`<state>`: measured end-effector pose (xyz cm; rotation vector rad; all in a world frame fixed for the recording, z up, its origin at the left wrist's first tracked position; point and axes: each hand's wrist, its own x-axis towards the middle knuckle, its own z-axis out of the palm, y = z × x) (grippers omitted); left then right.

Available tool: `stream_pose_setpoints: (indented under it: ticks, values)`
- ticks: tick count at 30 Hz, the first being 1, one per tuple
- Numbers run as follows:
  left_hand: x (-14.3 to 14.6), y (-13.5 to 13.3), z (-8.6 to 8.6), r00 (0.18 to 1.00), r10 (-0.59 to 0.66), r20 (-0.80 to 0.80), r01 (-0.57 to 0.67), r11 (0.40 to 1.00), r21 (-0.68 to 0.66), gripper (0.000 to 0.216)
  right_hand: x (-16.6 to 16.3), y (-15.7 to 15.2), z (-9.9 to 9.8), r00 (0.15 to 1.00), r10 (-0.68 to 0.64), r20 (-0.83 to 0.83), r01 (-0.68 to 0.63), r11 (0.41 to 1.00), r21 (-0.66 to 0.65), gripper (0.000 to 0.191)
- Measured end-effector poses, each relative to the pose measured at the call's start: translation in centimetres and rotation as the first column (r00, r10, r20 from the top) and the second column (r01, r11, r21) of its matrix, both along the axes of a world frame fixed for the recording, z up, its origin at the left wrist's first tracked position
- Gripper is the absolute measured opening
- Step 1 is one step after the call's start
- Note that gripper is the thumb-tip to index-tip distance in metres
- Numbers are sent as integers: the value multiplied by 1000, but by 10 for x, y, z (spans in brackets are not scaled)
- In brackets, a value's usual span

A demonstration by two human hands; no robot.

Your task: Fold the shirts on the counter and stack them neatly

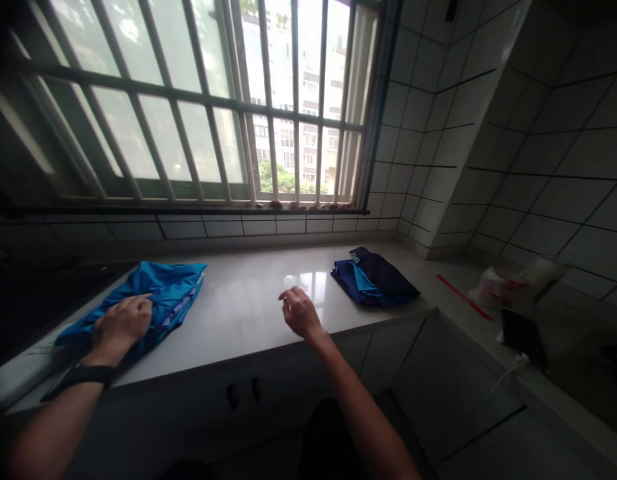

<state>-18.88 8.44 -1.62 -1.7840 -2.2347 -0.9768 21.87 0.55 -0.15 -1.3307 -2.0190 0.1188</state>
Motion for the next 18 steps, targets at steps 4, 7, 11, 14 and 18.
stream_pose_setpoints:
  ticks: [4, 7, 11, 14, 18]
  values:
    - [27, -25, 31, 995, 30, -98, -34, 999, -41, 35, 34, 8, -14, 984, -144, 101, 153, 984, -87, 30]
    - [71, -53, 57, 977, 15, -212, 11, 992, 123, 38, 30, 10, -20, 971, -125, 205, 154, 980, -130, 28]
    - [137, -80, 54, 932, -347, -100, 338, 936, -100, 27, 24, 8, -19, 952, -153, 265, 190, 974, -120, 22]
    - [162, -84, 26, 892, -435, 121, 449, 882, -140, 21, 25, 6, -17, 940, -171, 294, 212, 971, -113, 21]
    - [159, -78, -1, 843, -413, 345, 453, 891, -40, 27, 25, 6, -16, 932, -177, 316, 218, 971, -101, 24]
